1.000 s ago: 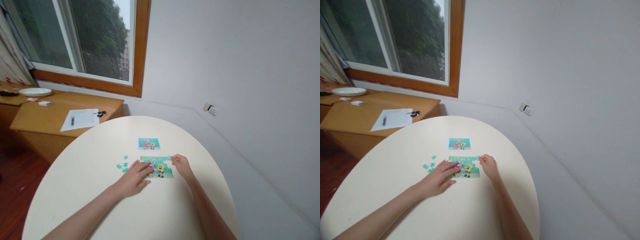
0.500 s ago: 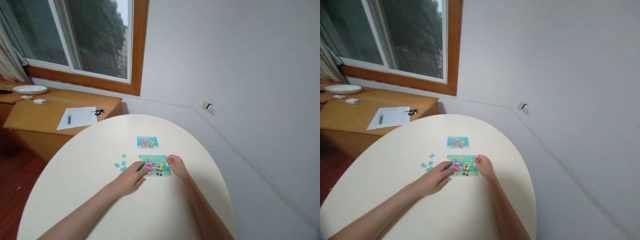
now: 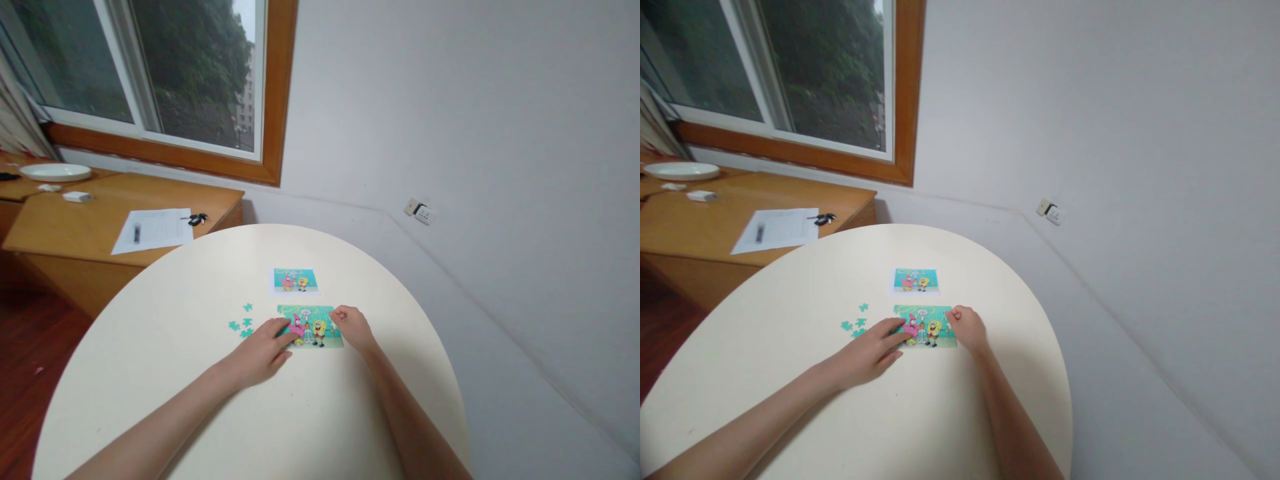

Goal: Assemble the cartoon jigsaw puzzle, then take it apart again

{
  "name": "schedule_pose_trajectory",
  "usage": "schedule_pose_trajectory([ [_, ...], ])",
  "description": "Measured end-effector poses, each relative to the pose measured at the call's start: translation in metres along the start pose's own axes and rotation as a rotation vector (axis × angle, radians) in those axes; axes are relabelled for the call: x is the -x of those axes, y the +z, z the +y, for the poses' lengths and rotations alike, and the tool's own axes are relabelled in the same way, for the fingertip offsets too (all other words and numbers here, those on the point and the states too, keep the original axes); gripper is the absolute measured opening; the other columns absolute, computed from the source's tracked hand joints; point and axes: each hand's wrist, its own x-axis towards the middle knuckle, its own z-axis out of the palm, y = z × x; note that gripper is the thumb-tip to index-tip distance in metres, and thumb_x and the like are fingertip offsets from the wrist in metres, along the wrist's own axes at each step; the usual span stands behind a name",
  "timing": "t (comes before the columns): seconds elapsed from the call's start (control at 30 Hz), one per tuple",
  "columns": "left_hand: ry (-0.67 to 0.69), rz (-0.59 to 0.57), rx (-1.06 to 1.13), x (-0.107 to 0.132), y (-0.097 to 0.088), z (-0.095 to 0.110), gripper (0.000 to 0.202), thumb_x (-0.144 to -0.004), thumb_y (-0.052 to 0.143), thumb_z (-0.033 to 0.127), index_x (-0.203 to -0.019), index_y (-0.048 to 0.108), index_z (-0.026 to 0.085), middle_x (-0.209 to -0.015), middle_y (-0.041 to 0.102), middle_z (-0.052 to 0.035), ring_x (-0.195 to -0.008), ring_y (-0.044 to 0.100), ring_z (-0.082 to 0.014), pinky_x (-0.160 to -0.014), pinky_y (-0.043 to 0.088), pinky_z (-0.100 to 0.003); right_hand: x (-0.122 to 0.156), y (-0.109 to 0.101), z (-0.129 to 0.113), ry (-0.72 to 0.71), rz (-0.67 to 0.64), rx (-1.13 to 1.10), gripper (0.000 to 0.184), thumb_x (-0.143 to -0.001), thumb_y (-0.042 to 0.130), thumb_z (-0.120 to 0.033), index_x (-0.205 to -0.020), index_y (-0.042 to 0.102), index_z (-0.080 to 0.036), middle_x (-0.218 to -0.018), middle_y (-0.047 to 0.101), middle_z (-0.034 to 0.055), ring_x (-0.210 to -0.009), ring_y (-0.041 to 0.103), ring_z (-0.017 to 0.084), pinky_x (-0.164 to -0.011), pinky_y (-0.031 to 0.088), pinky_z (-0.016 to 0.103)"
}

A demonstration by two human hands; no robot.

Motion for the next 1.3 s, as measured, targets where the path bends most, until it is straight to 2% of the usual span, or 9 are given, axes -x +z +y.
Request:
schedule_pose_trajectory([
  [0.27, 0.008, 0.026, 0.019, 0.001, 0.001, -0.001, 0.036, -0.085, 0.047, 0.021, -0.12, 0.054, 0.019, -0.127, 0.048, -0.0155, -0.117, 0.046, -0.0279, -0.098, 0.042, -0.044, 0.002, -0.005, -0.009, 0.052, -0.014, 0.05, 0.024, -0.08, 0.05, -0.033, -0.064, 0.062, -0.019, -0.064, 0.066, 0.0004, -0.059, 0.055, 0.012, -0.052, 0.031, 0.021],
  [0.63, 0.012, 0.029, 0.024, 0.001, 0.003, -0.002, 0.036, -0.085, 0.047, 0.021, -0.12, 0.054, 0.019, -0.126, 0.048, -0.0158, -0.116, 0.046, -0.0273, -0.098, 0.041, -0.044, -0.002, -0.004, -0.007, 0.095, -0.033, 0.091, 0.023, -0.079, 0.052, -0.036, -0.068, 0.064, -0.019, -0.072, 0.069, 0.0027, -0.067, 0.06, 0.014, -0.054, 0.033, 0.022],
  [1.0, -0.003, -0.003, -0.001, 0.001, 0.001, 0.0, 0.037, -0.085, 0.047, 0.021, -0.121, 0.053, 0.018, -0.126, 0.047, -0.0162, -0.117, 0.045, -0.0276, -0.098, 0.041, -0.044, -0.001, -0.008, -0.012, 0.123, -0.052, 0.119, 0.023, -0.079, 0.053, -0.038, -0.068, 0.064, -0.021, -0.073, 0.068, 0.0022, -0.068, 0.06, 0.014, -0.056, 0.033, 0.023],
  [1.3, 0.003, 0.021, 0.007, 0.002, 0.003, -0.001, 0.036, -0.085, 0.046, 0.021, -0.121, 0.053, 0.018, -0.126, 0.048, -0.0162, -0.116, 0.045, -0.0286, -0.098, 0.041, -0.045, 0.001, -0.009, -0.016, 0.164, -0.052, 0.153, 0.023, -0.078, 0.053, -0.039, -0.065, 0.061, -0.021, -0.075, 0.069, 0.0029, -0.072, 0.061, 0.016, -0.058, 0.033, 0.024],
])
